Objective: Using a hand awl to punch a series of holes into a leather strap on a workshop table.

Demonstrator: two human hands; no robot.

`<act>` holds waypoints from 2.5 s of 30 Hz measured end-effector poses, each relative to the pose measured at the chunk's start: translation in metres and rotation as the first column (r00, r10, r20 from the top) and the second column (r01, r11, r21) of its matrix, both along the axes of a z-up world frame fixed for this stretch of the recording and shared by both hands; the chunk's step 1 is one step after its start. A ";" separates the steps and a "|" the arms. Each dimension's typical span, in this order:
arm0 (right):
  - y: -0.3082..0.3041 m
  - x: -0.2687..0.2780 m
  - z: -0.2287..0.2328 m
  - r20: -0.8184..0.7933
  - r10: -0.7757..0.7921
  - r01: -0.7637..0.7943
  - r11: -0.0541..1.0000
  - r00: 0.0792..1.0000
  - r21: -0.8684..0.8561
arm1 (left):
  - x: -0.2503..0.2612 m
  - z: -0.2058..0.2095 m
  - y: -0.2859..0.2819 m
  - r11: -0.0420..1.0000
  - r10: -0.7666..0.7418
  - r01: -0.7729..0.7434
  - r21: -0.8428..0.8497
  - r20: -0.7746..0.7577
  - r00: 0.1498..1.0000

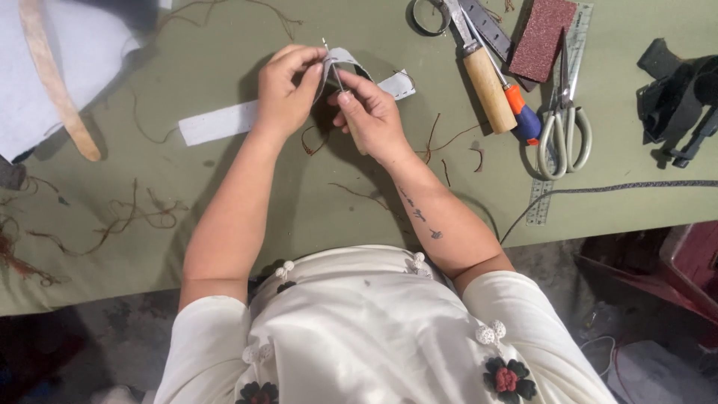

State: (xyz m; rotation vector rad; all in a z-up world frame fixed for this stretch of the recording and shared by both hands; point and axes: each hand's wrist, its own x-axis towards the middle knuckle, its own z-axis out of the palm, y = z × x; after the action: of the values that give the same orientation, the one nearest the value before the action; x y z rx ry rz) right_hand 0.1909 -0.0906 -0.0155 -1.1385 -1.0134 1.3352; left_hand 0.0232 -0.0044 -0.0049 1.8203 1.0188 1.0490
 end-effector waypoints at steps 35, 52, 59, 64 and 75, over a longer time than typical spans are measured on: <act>0.001 -0.007 0.009 0.061 0.019 -0.016 0.999 0.998 -0.049 | -0.011 0.002 -0.005 0.999 0.005 -0.003 -0.038 0.057 0.998; 0.000 -0.006 0.007 0.061 0.018 -0.018 1.000 0.998 -0.005 | -0.009 0.001 -0.007 0.985 0.091 -0.070 0.157 -0.134 0.987; 0.005 0.002 -0.002 -0.059 -0.054 0.050 0.996 0.997 -0.069 | -0.071 0.011 -0.003 0.937 0.076 0.088 0.339 -0.441 0.895; 0.006 0.002 0.008 -0.070 -0.101 0.093 0.990 0.992 -0.107 | -0.186 0.034 -0.021 0.931 0.300 -0.090 0.354 -0.601 0.741; 0.002 -0.002 0.010 -0.013 -0.090 0.088 0.992 0.996 -0.088 | -0.326 0.024 -0.056 0.743 0.630 -0.206 0.637 -0.562 0.536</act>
State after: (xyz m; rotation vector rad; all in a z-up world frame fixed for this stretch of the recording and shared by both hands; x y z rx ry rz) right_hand 0.1885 -0.0888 -0.0055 -1.2215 -0.8887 1.3263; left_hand -0.3025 -0.0608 0.0191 2.6374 1.9490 0.8605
